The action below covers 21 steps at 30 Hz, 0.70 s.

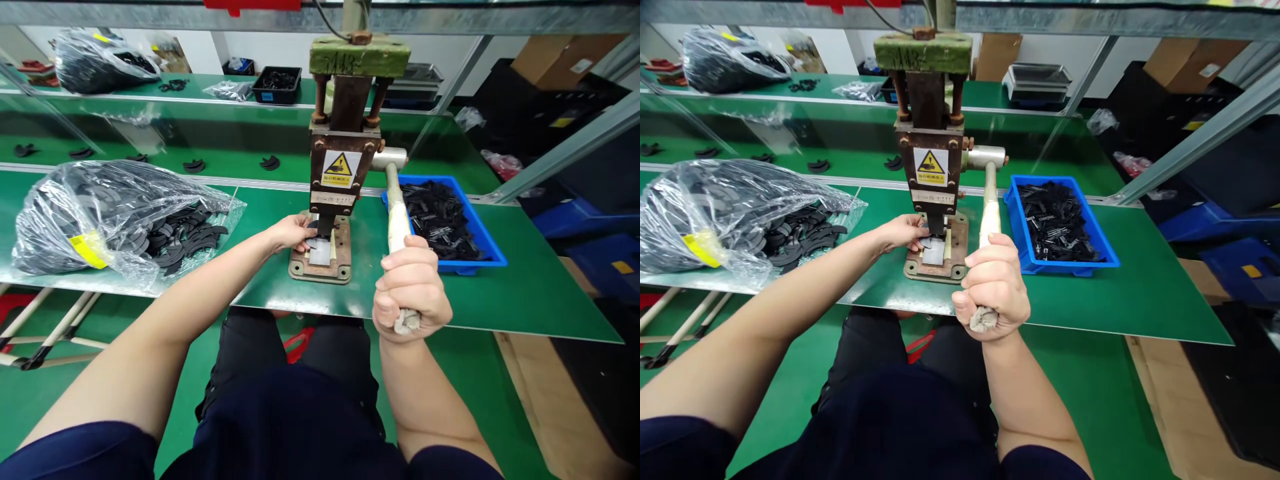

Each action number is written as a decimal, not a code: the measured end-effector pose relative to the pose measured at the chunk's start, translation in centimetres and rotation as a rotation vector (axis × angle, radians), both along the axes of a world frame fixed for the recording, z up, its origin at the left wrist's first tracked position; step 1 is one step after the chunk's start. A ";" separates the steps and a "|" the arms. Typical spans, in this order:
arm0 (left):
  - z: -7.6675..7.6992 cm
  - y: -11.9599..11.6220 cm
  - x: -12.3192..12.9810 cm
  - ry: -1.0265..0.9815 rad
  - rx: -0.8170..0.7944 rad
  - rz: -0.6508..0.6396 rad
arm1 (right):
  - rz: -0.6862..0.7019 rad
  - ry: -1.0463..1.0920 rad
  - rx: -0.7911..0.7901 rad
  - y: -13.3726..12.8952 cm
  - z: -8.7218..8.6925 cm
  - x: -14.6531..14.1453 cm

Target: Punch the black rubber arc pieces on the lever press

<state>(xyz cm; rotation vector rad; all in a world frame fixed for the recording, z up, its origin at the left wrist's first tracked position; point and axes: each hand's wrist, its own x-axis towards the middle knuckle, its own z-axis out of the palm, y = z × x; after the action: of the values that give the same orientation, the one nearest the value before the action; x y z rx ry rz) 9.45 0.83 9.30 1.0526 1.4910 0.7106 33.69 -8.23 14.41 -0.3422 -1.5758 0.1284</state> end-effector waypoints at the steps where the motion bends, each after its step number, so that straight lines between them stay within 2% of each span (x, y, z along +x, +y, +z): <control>1: 0.2 0.1 0.0 0.003 -0.015 -0.010 | -0.001 0.003 -0.002 0.0 0.0 -0.1; 5: 0.6 0.5 0.2 0.015 -0.065 -0.041 | -0.018 0.009 -0.006 0.0 0.2 -0.2; 8: 0.3 0.2 0.5 0.044 -0.047 -0.026 | -0.034 0.007 0.008 0.1 0.4 -0.2; 11: -0.4 -1.5 0.8 0.124 0.132 -0.027 | -0.034 -0.002 0.024 0.4 0.4 0.1; 14: -0.9 -4.0 -0.2 0.174 0.442 -0.154 | -0.032 0.016 0.032 0.9 0.2 0.2; 16: -0.9 -5.5 -2.5 0.250 0.569 -0.241 | -0.031 0.050 0.047 1.3 -0.1 0.1; 17: -0.8 -6.0 -4.4 0.332 0.599 -0.244 | -0.031 0.063 0.057 1.5 -0.2 0.1; 19: -0.5 -6.5 -9.1 0.583 0.602 -0.157 | -0.033 0.082 0.071 1.7 -0.4 -0.1; 21: -0.2 -6.4 -14.6 0.853 0.527 -0.028 | -0.041 0.082 0.079 1.7 -0.5 -0.2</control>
<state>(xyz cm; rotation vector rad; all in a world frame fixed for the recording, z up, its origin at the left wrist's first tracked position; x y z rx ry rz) -5.14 -5.53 9.13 1.9374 2.0429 0.6824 33.51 -6.50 13.88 -0.3038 -1.4872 0.0474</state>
